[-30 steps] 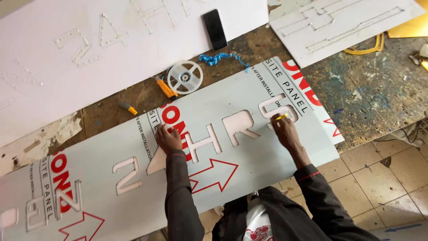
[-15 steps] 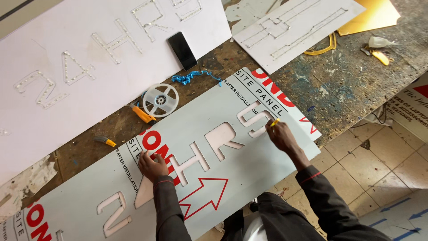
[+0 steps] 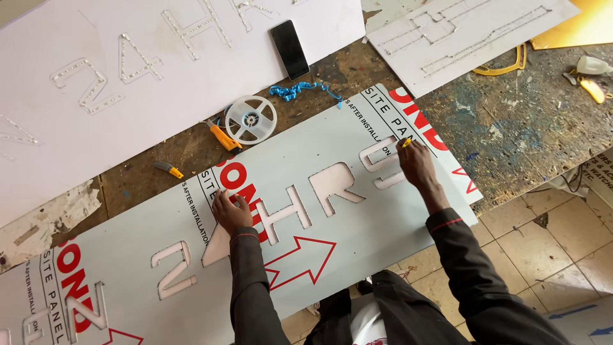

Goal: The person applies vinyl lettering to a sign panel using a yellow tool to press the material down and then removes the backing tape by hand.

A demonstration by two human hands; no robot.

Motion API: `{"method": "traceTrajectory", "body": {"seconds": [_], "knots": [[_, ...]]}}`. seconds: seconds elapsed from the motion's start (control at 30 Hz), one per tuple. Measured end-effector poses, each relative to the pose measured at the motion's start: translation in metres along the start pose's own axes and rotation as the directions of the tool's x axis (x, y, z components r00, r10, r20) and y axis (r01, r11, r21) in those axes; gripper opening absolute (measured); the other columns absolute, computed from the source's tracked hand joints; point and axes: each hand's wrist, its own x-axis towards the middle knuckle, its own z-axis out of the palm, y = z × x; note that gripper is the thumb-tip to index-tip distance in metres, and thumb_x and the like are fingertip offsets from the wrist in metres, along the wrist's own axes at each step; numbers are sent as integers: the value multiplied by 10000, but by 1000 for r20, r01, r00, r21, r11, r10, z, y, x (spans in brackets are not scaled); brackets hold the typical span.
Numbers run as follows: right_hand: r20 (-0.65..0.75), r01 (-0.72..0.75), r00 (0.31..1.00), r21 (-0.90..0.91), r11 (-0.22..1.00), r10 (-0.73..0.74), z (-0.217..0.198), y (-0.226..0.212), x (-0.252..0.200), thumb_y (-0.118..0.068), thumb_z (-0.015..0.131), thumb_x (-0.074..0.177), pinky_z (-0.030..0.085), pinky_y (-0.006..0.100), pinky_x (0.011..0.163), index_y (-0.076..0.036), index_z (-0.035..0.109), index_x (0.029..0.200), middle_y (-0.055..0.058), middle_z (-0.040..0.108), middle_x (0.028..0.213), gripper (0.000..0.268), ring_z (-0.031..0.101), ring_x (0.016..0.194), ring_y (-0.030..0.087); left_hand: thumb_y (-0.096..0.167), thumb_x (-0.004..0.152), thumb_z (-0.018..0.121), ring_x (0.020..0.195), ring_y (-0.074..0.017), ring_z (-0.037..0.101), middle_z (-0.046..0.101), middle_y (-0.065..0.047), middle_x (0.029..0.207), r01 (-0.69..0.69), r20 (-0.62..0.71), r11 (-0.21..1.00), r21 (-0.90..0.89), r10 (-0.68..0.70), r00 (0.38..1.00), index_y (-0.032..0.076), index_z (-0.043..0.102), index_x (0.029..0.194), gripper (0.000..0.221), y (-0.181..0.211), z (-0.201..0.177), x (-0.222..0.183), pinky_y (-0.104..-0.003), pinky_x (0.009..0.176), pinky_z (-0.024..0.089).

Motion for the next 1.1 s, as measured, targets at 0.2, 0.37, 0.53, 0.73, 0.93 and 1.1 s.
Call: {"method": "traceTrajectory", "body": {"seconds": [0.2, 0.37, 0.53, 0.73, 0.93, 1.1], "knots": [[71, -27, 997, 75, 997, 21, -3, -49, -2, -235, 626, 1205, 582, 625, 1022, -38, 713, 1159, 215, 739, 912, 220, 776, 988, 486, 226, 1143, 604, 1547, -395, 562, 627, -206, 1609, 60, 55, 998, -1, -60, 997, 81, 671, 1491, 383, 3, 0, 2, -573, 1262, 437], [128, -3, 992, 126, 992, -13, 2, -67, -2, -263, 630, 1197, 576, 640, 1055, -74, 702, 1212, 205, 748, 922, 203, 783, 1027, 485, 227, 1151, 600, 1555, -402, 549, 615, -219, 1615, 49, 62, 999, -2, -49, 997, 75, 663, 1493, 379, 0, -1, 1, -582, 1273, 423], [130, 38, 990, 73, 997, -47, -5, -81, 0, -292, 655, 1191, 589, 643, 1022, -76, 698, 1158, 200, 758, 907, 223, 793, 1041, 489, 218, 1150, 591, 1550, -401, 556, 618, -218, 1616, 48, 55, 999, -2, -47, 997, 76, 668, 1491, 377, 1, 0, 1, -579, 1272, 429], [127, -34, 992, 129, 991, 17, 3, -78, 8, -319, 625, 1204, 569, 666, 1062, -97, 688, 1194, 196, 777, 897, 230, 783, 1065, 518, 217, 1158, 579, 1556, -392, 554, 612, -210, 1625, 90, 87, 996, 0, -89, 992, 77, 659, 1491, 370, 7, -5, 2, -589, 1282, 424], [157, -23, 988, 102, 994, 7, 27, -68, 16, -344, 618, 1210, 580, 619, 1087, -132, 685, 1199, 186, 792, 918, 223, 796, 1070, 480, 239, 1132, 591, 1493, -407, 601, 648, -215, 1560, 20, 4, 1000, 4, -21, 1000, 82, 684, 1437, 356, -1, 2, 1, -588, 1223, 467], [159, 8, 987, 103, 995, -24, 18, -87, 21, -302, 628, 1202, 578, 646, 1067, -82, 688, 1183, 217, 779, 920, 228, 791, 1034, 500, 215, 1082, 629, 1439, -411, 637, 684, -213, 1502, -24, -56, 1000, 7, 24, 998, 80, 719, 1367, 328, -4, 6, 2, -581, 1167, 503]]}}
